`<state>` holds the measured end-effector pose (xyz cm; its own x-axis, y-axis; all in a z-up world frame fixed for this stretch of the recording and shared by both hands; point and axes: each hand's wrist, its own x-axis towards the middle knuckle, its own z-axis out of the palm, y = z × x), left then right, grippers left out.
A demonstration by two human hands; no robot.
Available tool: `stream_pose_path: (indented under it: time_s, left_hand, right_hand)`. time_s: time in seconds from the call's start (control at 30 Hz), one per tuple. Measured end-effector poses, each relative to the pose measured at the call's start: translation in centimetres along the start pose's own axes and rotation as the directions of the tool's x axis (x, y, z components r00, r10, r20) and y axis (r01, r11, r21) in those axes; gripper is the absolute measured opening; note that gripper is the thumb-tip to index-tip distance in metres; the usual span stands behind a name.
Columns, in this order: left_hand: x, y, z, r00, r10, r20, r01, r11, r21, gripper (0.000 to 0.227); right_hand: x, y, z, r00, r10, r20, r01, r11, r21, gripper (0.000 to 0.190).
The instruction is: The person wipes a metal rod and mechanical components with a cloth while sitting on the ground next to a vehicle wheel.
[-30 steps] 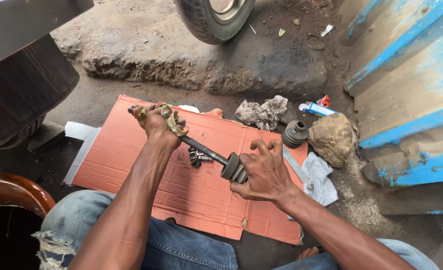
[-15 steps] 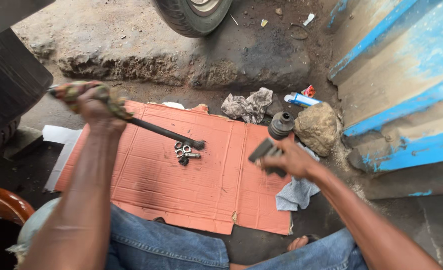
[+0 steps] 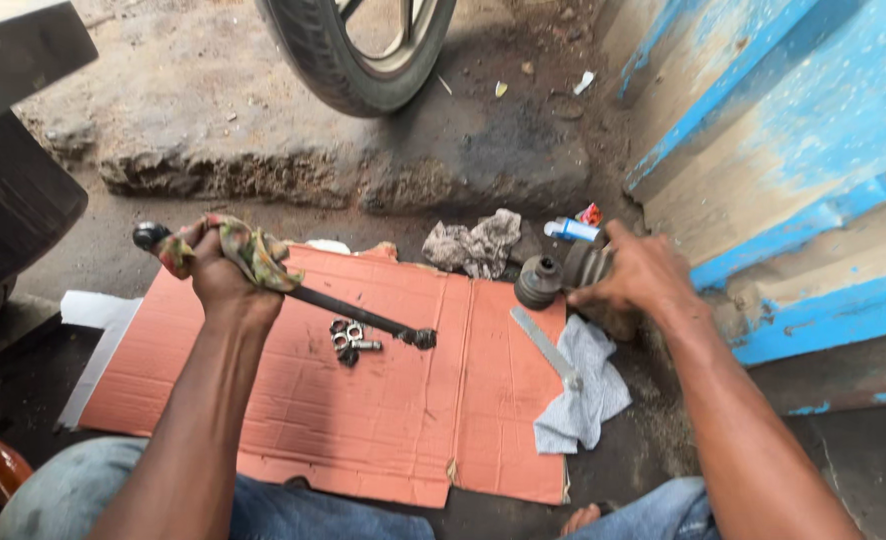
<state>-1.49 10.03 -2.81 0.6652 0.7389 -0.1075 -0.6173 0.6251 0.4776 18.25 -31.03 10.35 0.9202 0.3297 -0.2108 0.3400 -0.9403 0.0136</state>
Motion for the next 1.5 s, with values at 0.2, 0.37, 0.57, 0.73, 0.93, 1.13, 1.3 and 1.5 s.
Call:
stream_pose_path:
  time_s: [0.2,0.37,0.57,0.73,0.93,1.13,1.3,1.5]
  left_hand:
    - [-1.5,-1.0,1.2,0.997,0.0,-0.081,0.009,0.994,0.111,0.007]
    - [-2.7,-1.9,2.9,0.975,-0.054,-0.217,0.108,0.964,0.245,0.005]
    - [-3.9,-3.7,3.5,0.992,-0.128,0.022,0.112,0.929,0.353,0.007]
    - [-5.8,-6.3,5.4,0.982,-0.148,0.115,0.069,0.859,0.507,0.014]
    - [-8.5,-8.7,9.6,0.842,-0.304,0.445,-0.124,0.695,0.709,0.012]
    - [-10.5,-9.1,12.4,0.836,-0.306,0.456,-0.191,0.618,0.763,0.016]
    - [-9.6,-10.2,11.0,0.874,-0.277,0.4,-0.14,0.645,0.751,0.02]
    - [-4.7,-9.1,5.1,0.96,-0.192,0.201,0.025,0.78,0.625,0.019]
  right_hand:
    - [6.0,-1.4,-1.5,0.972,-0.201,-0.122,0.15,0.93,-0.334,0.091]
    - [10.6,-3.7,1.8,0.963,-0.27,0.026,0.251,0.853,-0.457,0.085]
    - [9.6,-3.7,3.2,0.966,-0.257,0.014,0.247,0.912,-0.329,0.083]
    - [4.4,-0.5,0.8,0.958,-0.241,-0.156,0.23,0.97,-0.085,0.072]
    - [-2.6,-0.9,0.9,0.913,-0.249,-0.324,0.315,0.934,0.17,0.045]
    - [-5.9,-6.1,1.2,0.88,-0.407,-0.243,0.474,0.77,0.427,0.035]
    - [-6.3,-7.4,3.6,0.92,-0.389,-0.052,0.366,0.803,0.471,0.041]
    - [-5.9,-7.1,8.3,0.875,-0.468,0.124,0.373,0.815,0.444,0.051]
